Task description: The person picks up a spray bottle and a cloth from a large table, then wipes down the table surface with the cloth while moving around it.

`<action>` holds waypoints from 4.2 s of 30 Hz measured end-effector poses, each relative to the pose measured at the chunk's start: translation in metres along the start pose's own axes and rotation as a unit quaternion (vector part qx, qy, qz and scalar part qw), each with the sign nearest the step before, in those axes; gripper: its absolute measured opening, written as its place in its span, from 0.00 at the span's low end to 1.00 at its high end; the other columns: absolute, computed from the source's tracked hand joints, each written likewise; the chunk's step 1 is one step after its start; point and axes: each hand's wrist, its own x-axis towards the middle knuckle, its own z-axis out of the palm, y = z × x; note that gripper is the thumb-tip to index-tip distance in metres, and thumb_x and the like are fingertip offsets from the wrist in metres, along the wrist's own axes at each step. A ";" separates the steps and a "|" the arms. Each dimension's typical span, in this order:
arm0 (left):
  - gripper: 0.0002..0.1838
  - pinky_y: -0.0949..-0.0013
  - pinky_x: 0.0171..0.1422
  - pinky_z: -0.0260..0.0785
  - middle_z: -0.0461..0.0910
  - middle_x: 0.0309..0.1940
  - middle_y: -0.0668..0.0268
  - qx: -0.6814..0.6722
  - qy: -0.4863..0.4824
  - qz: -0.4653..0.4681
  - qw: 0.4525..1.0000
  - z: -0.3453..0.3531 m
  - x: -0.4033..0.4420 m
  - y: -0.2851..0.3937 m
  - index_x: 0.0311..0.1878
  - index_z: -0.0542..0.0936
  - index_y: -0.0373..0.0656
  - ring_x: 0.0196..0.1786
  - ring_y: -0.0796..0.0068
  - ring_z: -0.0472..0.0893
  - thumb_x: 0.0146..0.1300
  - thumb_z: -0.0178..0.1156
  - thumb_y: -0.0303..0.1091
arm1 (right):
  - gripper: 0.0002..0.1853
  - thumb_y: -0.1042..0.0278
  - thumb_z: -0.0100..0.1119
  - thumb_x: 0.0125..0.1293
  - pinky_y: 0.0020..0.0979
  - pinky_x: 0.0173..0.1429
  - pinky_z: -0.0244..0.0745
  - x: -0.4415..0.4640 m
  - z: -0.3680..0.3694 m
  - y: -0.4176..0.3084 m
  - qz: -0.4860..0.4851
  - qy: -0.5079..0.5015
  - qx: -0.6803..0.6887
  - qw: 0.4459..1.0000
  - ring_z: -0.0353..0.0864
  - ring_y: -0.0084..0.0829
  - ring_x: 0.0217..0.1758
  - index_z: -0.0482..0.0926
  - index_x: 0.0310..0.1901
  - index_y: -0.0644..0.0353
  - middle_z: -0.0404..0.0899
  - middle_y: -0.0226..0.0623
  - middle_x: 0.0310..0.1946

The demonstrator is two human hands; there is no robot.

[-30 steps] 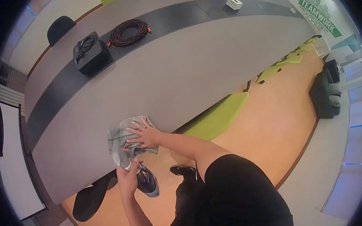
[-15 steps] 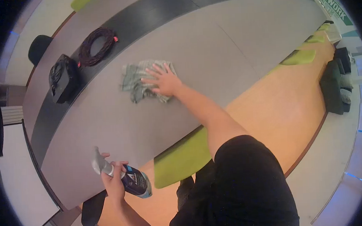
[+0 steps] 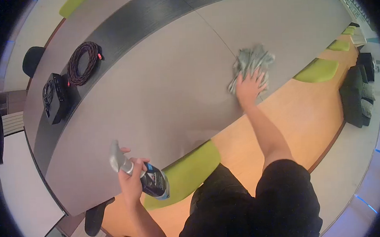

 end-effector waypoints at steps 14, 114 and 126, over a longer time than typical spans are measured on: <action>0.23 0.65 0.54 0.78 0.81 0.34 0.69 0.044 0.050 0.065 0.996 0.049 -0.025 0.038 0.74 0.70 0.42 0.44 0.76 0.86 0.81 0.65 0.27 | 0.35 0.43 0.56 0.83 0.74 0.91 0.40 -0.025 -0.051 -0.026 -0.312 -0.042 0.113 0.942 0.47 0.52 0.96 0.63 0.89 0.24 0.54 0.35 0.94; 0.23 0.65 0.59 0.78 0.81 0.34 0.67 0.050 -0.009 0.001 0.999 0.246 0.019 -0.005 0.74 0.68 0.41 0.45 0.75 0.86 0.82 0.63 0.24 | 0.35 0.39 0.46 0.86 0.81 0.89 0.34 0.100 0.081 0.014 -0.072 -0.077 0.085 0.991 0.42 0.67 0.95 0.79 0.80 0.56 0.56 0.48 0.92; 0.23 0.63 0.58 0.80 0.81 0.32 0.68 0.033 -0.029 -0.001 0.999 0.293 0.028 -0.015 0.73 0.69 0.41 0.42 0.76 0.86 0.81 0.65 0.26 | 0.39 0.38 0.53 0.83 0.72 0.94 0.35 0.086 0.080 0.000 -0.396 -0.129 0.133 0.899 0.40 0.49 0.98 0.57 0.91 0.24 0.45 0.31 0.96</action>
